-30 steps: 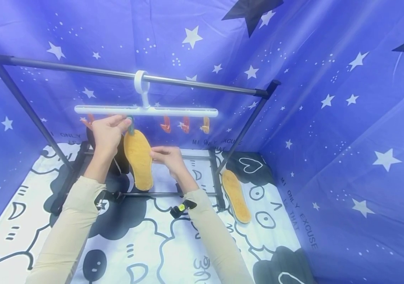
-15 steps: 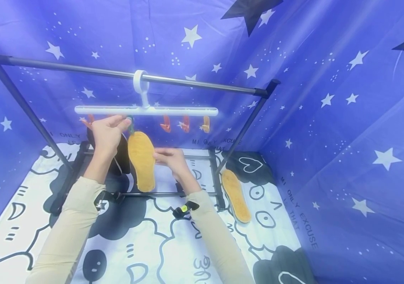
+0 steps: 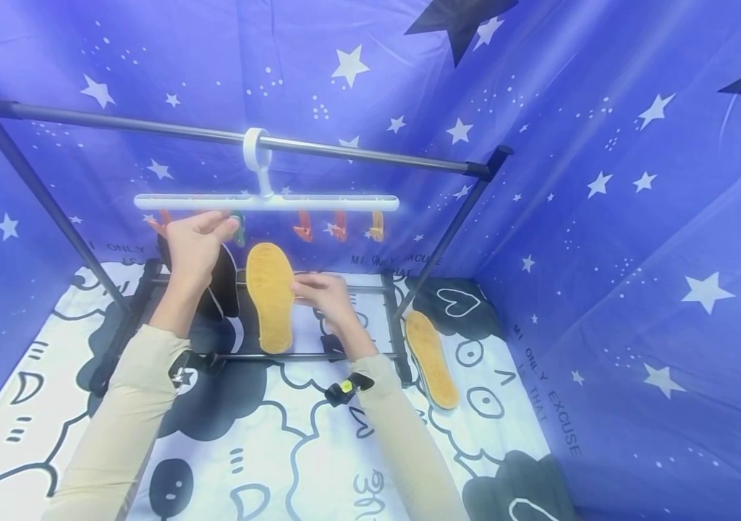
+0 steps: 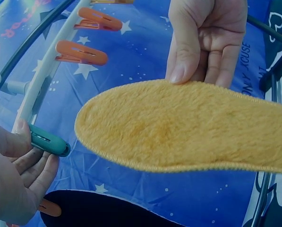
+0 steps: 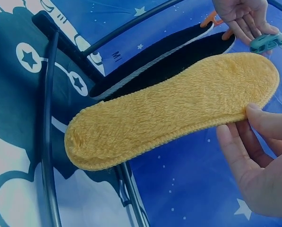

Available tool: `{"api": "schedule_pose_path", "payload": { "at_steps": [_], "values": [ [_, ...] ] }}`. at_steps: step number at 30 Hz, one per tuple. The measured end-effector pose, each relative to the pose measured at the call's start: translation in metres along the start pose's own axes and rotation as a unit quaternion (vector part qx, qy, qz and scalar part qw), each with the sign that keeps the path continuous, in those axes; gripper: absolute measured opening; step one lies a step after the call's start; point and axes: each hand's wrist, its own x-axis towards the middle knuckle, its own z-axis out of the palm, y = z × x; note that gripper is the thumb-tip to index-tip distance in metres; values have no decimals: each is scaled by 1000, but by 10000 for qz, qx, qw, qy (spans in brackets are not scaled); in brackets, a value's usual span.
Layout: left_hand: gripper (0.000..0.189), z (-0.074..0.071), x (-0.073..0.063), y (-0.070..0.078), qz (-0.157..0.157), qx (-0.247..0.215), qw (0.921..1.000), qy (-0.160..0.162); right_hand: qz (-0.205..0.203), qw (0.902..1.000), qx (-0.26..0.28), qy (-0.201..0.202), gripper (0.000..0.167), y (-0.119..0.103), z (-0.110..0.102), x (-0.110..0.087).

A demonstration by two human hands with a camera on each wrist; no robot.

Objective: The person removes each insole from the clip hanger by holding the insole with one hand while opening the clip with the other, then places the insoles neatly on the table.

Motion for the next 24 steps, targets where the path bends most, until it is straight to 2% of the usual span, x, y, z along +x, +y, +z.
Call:
{"api": "schedule_pose_path", "payload": {
  "at_steps": [11, 24],
  "values": [
    [33, -2, 1, -1, 42, -77, 10000, -33, -45, 9997, 249, 51, 29, -1, -18, -9],
    [35, -3, -1, 3, -9, -171, 9998, 28, 28, 9997, -124, 201, 27, -6, -42, -19]
  ]
}}
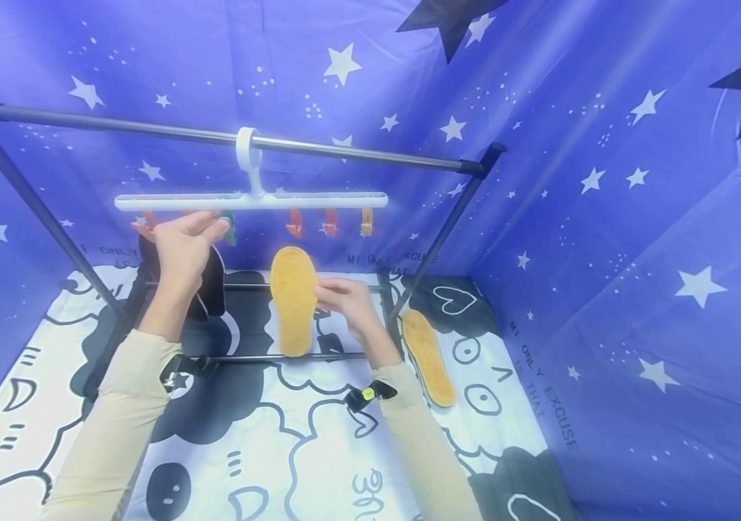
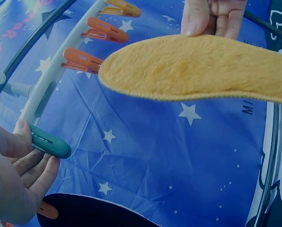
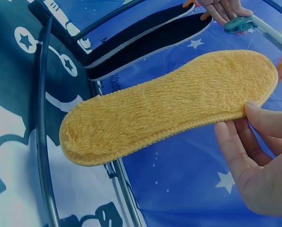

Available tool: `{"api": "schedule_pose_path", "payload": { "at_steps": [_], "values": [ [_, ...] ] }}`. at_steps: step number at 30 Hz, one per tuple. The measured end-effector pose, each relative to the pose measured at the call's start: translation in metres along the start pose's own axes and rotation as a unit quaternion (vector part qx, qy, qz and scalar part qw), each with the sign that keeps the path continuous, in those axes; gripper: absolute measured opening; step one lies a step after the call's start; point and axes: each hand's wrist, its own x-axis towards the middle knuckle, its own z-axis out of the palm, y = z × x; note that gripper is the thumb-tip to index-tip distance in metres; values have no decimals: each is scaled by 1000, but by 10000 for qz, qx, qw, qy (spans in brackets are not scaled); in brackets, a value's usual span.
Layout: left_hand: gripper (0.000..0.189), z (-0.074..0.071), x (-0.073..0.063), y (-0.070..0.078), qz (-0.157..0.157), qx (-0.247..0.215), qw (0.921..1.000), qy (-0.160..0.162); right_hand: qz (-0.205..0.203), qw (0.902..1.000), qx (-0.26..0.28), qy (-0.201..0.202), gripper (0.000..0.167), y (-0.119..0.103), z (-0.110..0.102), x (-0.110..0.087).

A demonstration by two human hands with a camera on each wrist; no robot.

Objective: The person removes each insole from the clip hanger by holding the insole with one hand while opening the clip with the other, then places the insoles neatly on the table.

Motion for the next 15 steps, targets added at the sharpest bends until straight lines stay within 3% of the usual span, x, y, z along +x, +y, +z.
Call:
{"api": "schedule_pose_path", "payload": {
  "at_steps": [15],
  "values": [
    [34, -4, 1, 0, 72, 44, 9999, 67, -128, 9991, -334, 227, 24, -4, -31, -3]
  ]
}}
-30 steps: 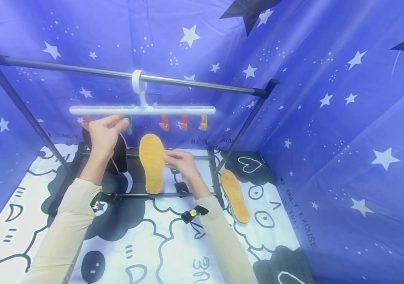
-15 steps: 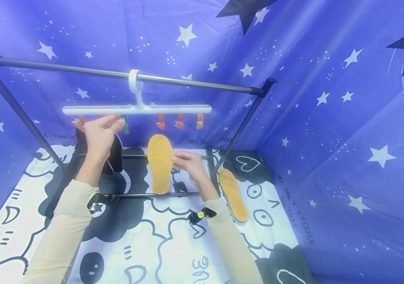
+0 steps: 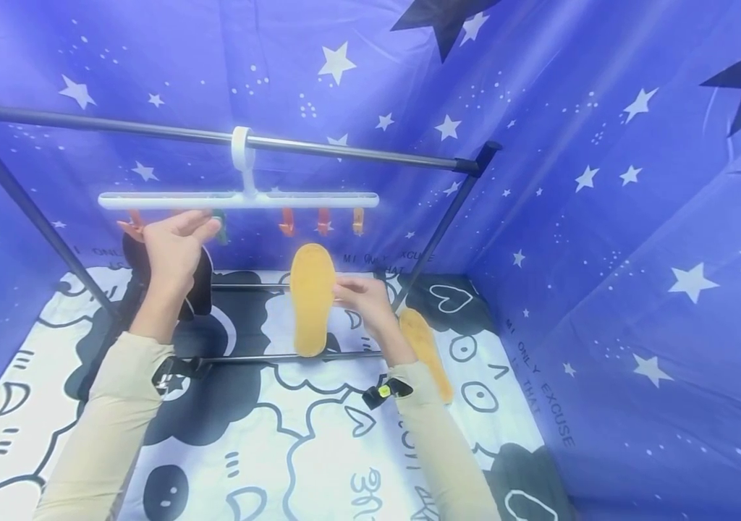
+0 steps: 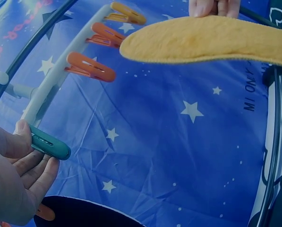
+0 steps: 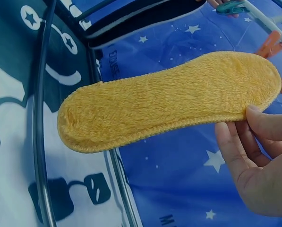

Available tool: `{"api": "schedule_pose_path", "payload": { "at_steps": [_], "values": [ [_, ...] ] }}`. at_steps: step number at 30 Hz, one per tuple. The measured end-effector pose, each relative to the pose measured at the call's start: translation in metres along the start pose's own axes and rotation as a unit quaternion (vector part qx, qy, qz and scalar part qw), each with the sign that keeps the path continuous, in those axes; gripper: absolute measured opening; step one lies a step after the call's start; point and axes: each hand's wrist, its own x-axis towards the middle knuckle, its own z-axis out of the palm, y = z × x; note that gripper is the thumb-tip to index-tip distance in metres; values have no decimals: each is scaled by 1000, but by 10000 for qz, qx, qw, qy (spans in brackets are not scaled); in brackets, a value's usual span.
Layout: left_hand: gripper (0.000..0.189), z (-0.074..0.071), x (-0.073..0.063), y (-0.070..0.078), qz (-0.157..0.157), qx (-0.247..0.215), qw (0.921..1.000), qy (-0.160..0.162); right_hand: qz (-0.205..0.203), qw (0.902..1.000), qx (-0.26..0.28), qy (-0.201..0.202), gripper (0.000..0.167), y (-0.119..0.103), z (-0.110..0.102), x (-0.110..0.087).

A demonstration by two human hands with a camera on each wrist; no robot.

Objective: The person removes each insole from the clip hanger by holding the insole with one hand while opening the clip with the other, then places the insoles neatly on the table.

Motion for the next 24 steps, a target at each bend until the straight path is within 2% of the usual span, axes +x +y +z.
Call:
{"api": "schedule_pose_path", "payload": {
  "at_steps": [5, 11, 24],
  "values": [
    [33, 0, 0, -1, 43, 18, 10000, -17, 15, 9999, -115, 73, 17, -4, -12, -2],
    [32, -2, 1, -3, 157, 125, 9998, -10, 126, 9997, -191, 116, 17, -5, -22, -4],
    [34, -3, -1, -3, 123, 126, 9998, -64, 137, 9989, -211, 402, 13, 0, -50, -15]
  ]
}}
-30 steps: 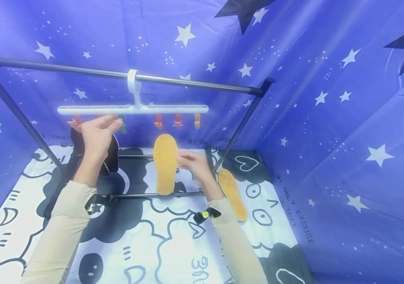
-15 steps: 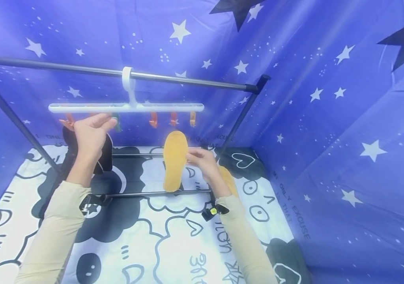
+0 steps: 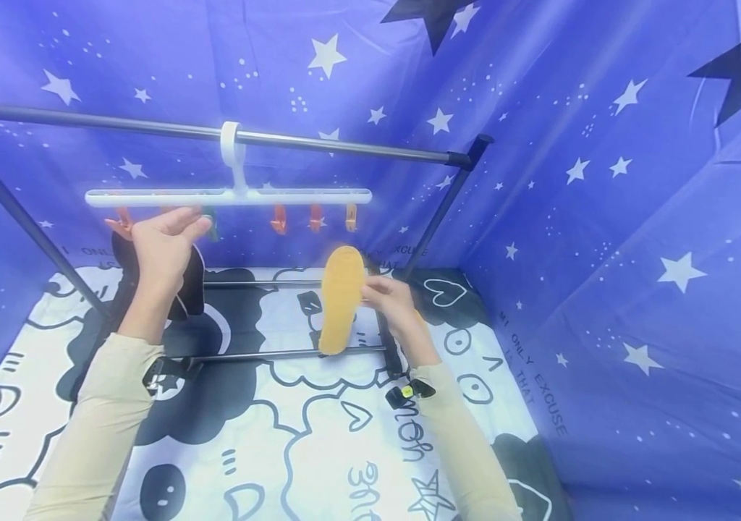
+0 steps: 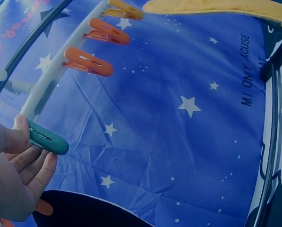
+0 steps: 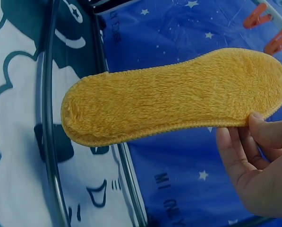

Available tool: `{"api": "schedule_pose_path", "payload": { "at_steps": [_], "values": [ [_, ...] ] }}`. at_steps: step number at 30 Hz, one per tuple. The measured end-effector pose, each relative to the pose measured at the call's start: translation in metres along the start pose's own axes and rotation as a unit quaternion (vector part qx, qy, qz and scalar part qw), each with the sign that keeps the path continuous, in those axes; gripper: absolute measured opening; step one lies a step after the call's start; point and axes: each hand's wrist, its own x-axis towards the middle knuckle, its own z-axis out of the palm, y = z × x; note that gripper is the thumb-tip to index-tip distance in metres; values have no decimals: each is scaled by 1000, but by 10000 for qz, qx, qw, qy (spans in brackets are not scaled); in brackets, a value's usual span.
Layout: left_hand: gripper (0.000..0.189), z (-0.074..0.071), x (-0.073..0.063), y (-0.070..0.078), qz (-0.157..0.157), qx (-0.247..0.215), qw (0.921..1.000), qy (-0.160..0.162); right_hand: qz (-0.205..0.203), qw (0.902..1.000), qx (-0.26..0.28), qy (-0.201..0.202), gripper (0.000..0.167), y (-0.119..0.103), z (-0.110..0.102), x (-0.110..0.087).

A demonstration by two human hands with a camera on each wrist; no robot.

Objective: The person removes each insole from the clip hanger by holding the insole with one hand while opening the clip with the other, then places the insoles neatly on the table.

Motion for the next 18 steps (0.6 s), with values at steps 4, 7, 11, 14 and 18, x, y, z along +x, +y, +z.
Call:
{"api": "schedule_pose_path", "payload": {
  "at_steps": [4, 7, 11, 14, 18],
  "values": [
    [34, 1, 0, -1, 4, -37, 10000, -5, 37, 9998, 25, 210, 11, 2, -12, -2],
    [34, 2, 0, -1, 15, -111, 9999, -7, 23, 9993, 22, 368, 10, 1, -20, -3],
    [35, 2, 0, -2, 30, -139, 9999, -16, 26, 9987, -10, 504, 9, 0, -32, -4],
    [35, 2, -1, -2, 51, -120, 9999, -27, 32, 9981, -141, 607, 7, -1, -41, -5],
    [34, 3, -1, -2, 63, -115, 9999, -21, -31, 9966, -385, 726, 9, -1, -51, -6]
  ]
}}
